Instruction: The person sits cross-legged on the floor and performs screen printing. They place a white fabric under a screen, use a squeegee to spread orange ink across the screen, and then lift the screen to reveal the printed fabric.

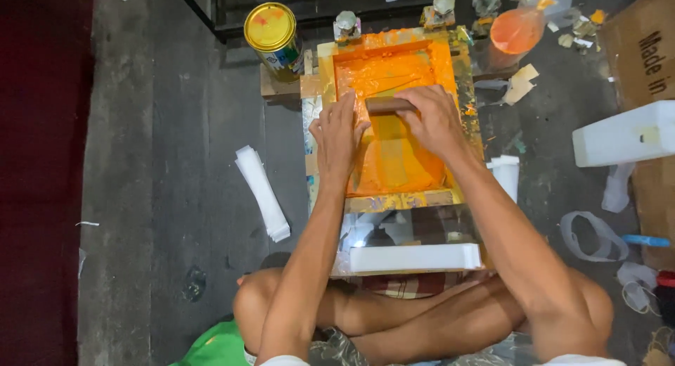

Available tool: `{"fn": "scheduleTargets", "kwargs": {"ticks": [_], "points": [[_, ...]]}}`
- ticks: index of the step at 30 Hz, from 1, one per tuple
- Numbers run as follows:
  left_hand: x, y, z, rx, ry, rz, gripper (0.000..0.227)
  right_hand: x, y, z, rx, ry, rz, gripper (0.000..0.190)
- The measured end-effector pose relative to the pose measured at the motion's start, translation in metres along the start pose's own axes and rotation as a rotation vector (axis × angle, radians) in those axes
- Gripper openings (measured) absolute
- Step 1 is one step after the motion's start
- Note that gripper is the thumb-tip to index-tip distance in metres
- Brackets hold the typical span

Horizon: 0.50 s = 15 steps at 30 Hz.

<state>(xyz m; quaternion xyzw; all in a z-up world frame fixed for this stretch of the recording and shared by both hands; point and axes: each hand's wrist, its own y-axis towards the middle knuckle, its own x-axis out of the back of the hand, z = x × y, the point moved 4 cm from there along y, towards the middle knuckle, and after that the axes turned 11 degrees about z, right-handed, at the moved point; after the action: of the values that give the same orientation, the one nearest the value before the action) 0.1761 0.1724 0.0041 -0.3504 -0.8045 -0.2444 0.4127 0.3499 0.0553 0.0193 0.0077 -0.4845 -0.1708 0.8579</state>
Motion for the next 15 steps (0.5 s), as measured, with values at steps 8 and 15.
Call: {"fn": "scheduleTargets", "kwargs": {"ticks": [8,15], "points": [[-0.011,-0.007,0.007,-0.068,-0.038,0.053,0.066,0.001,-0.019,0.029,0.107,0.129,0.021,0.026],[-0.017,-0.078,0.005,-0.116,-0.061,0.13,0.072,0.006,-0.09,0.074,0.106,0.138,0.034,0.032]]}}
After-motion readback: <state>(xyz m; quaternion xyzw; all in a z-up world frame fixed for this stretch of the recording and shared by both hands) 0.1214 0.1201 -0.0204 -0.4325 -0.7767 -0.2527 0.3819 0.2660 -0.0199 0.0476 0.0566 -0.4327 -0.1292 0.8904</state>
